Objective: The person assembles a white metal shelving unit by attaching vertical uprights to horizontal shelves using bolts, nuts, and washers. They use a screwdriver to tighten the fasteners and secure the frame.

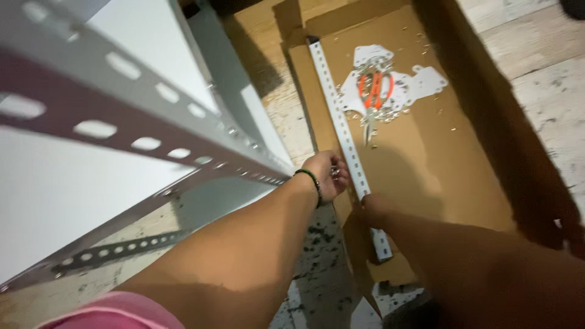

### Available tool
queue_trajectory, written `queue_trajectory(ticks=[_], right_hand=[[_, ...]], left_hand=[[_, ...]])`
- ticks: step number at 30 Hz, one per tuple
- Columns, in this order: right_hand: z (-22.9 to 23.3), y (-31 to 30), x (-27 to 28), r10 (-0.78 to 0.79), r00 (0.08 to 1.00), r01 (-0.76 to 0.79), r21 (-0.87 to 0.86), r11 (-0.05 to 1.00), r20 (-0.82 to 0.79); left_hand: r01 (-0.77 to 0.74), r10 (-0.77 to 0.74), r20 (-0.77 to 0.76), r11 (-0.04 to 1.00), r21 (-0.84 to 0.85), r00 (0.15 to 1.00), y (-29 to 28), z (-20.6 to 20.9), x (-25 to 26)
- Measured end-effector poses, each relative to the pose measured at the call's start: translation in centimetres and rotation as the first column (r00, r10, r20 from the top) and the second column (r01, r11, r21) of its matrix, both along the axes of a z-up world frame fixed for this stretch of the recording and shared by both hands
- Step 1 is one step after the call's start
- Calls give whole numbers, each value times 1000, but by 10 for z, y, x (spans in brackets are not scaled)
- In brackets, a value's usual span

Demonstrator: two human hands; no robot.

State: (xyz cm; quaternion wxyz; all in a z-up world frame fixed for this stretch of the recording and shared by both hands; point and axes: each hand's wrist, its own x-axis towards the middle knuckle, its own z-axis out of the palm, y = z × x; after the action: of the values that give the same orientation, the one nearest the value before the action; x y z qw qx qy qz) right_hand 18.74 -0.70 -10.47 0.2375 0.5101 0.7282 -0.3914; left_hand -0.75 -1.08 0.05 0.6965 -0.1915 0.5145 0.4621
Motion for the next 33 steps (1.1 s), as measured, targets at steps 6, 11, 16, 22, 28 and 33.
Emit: queue_trajectory(ticks=[6,11,16,22,28,33], right_hand=[[-20,6,-2,-11,1000,10,100,995,10],[-30,-4,-6,96,995,-96,50,994,-2],[-44,-14,-5,134,986,-128,60,990,-104],[-33,8,6,81,978,-53,143,988,-192],[10,-3,10,-245,923,290,115,950,-297],[68,-13,5,-458,783,533,73,843,-421]], left_hand=[[30,-34,-96,999,-41,995,-21,16,-6],[46,-39,-52,988,145,998,-19,26,2],[82,-68,-89,985,154,994,-30,15,-7],[56,-50,-41,987,153,998,-23,-3,-1],[107,-90,-119,984,145,989,-13,14,-4],[82,-62,-143,987,137,988,-6,41,-3]])
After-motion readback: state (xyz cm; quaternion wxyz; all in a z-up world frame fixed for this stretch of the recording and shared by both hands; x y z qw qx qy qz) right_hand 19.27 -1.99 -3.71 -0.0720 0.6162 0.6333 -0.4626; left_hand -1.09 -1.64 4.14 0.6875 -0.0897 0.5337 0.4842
